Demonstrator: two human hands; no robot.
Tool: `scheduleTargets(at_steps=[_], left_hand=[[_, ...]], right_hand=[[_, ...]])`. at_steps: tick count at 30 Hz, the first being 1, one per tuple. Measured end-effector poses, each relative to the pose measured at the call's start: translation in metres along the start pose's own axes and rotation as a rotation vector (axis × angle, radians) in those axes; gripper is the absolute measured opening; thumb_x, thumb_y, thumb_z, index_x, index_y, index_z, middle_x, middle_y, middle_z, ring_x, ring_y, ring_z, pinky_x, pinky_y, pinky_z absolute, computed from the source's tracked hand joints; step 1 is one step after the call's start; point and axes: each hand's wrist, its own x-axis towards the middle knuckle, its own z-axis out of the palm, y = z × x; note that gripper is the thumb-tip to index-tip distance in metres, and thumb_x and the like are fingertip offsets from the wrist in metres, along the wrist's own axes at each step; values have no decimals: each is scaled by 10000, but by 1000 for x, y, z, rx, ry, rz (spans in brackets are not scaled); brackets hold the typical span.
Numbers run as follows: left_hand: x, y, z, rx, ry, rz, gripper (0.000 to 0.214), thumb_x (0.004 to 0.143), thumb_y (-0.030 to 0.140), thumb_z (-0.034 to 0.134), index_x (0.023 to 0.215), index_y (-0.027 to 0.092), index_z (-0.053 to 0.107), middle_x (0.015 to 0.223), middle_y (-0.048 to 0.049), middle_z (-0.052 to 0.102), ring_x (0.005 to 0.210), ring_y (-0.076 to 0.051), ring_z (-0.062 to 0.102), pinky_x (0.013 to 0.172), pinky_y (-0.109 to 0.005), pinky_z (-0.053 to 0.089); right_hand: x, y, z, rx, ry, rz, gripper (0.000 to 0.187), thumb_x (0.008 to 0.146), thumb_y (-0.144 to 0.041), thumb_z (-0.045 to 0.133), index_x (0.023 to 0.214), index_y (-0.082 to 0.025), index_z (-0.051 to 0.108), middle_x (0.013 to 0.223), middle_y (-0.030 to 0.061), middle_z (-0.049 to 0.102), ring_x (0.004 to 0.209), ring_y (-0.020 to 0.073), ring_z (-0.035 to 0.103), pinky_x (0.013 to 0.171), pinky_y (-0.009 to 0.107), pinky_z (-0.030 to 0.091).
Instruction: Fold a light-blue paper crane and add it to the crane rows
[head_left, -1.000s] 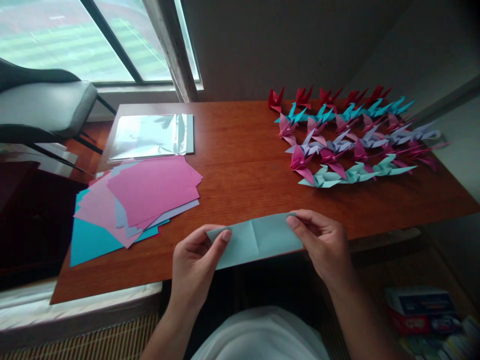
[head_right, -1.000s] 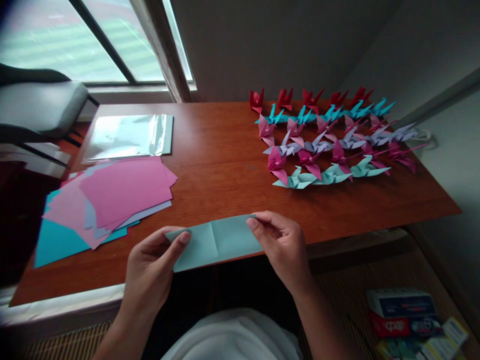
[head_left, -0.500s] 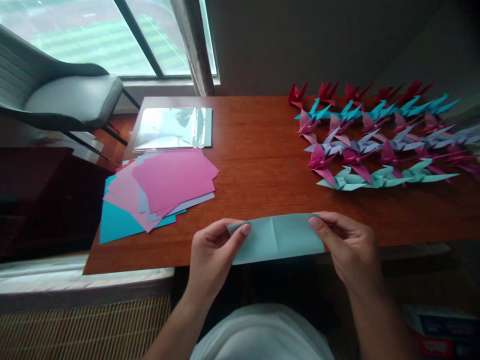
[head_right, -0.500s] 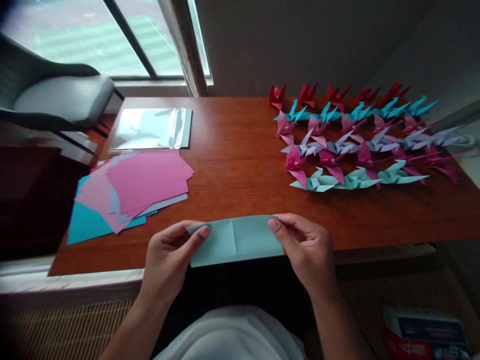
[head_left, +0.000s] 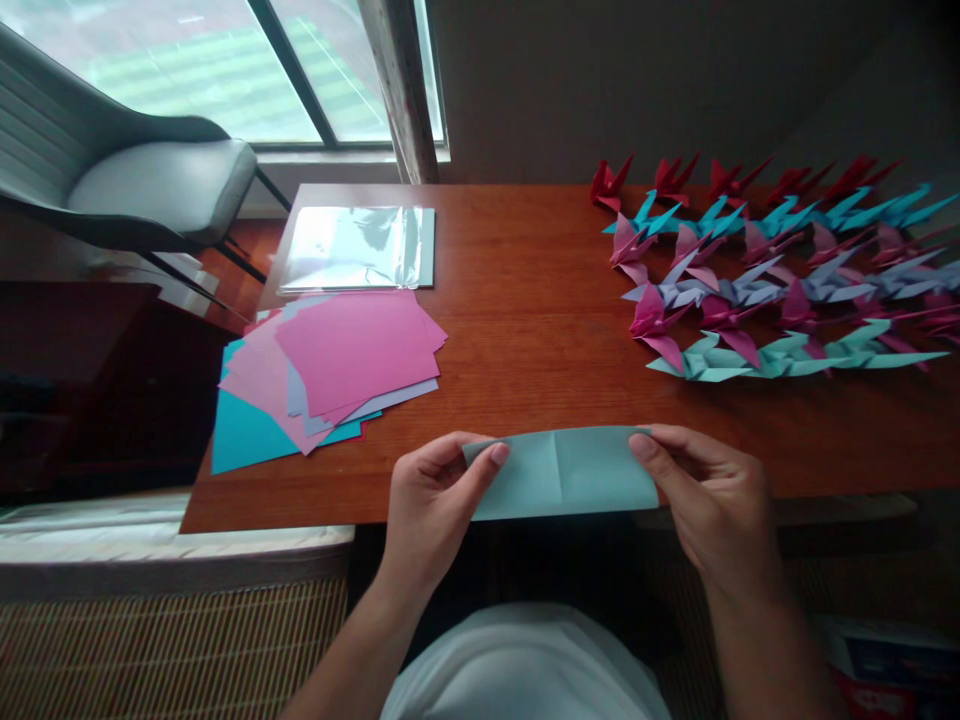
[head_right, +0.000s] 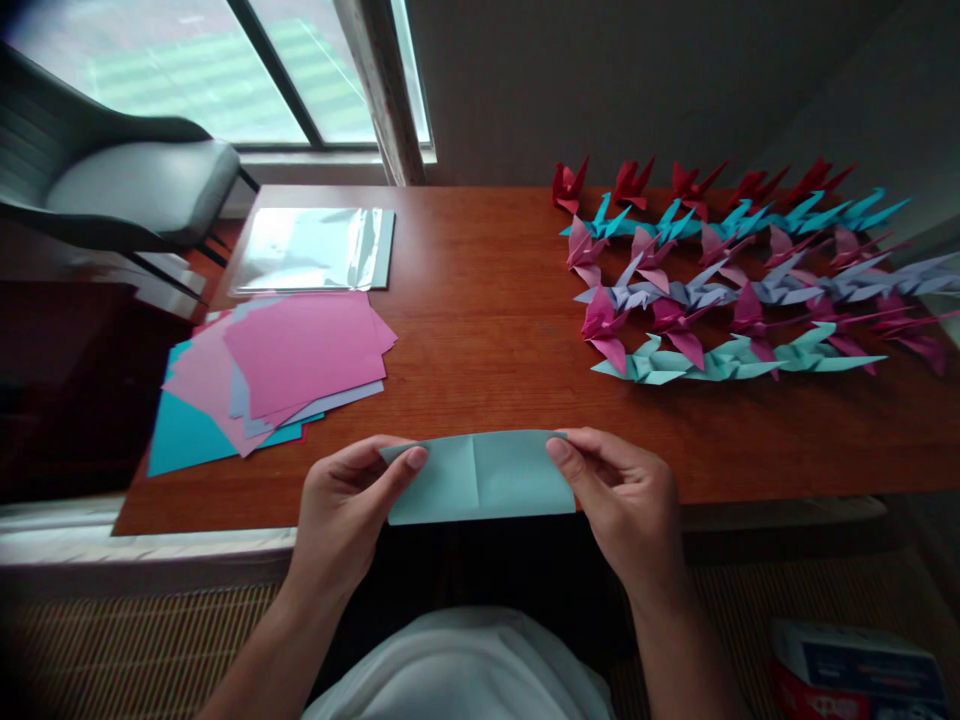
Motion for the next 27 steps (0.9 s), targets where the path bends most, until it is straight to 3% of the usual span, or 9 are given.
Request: scheduleTargets(at_steps=[14,23,27], left_hand=[[0,1,1,-51,1,-3,245,792,398,814,746,164,759,650,2,647,586,-83,523,526,-164,408],[2,0,-4,89,46,54,228,776,394,823,763,169,789,616,3,657,539,-71,496,492,-158,368],[5,-6,-11,157,12,107,198,801,382,803,814,185,804,654,-7,708,541,-84,544,489,-161,397]], right_hand=[[1,1,1,5,8,10,215,714,-367,879,860,-227,805,806,35,797,694,202,750,631,281,614],[2,-23,-3,-225,-134,-161,85,821,-351,794,819,-266,801,800,5,794,703,170,740,648,243,590],[4,-32,-3,-277,-157,-208,94,841,-351,772,810,-265,798,787,1,792,683,171,735,660,256,595]])
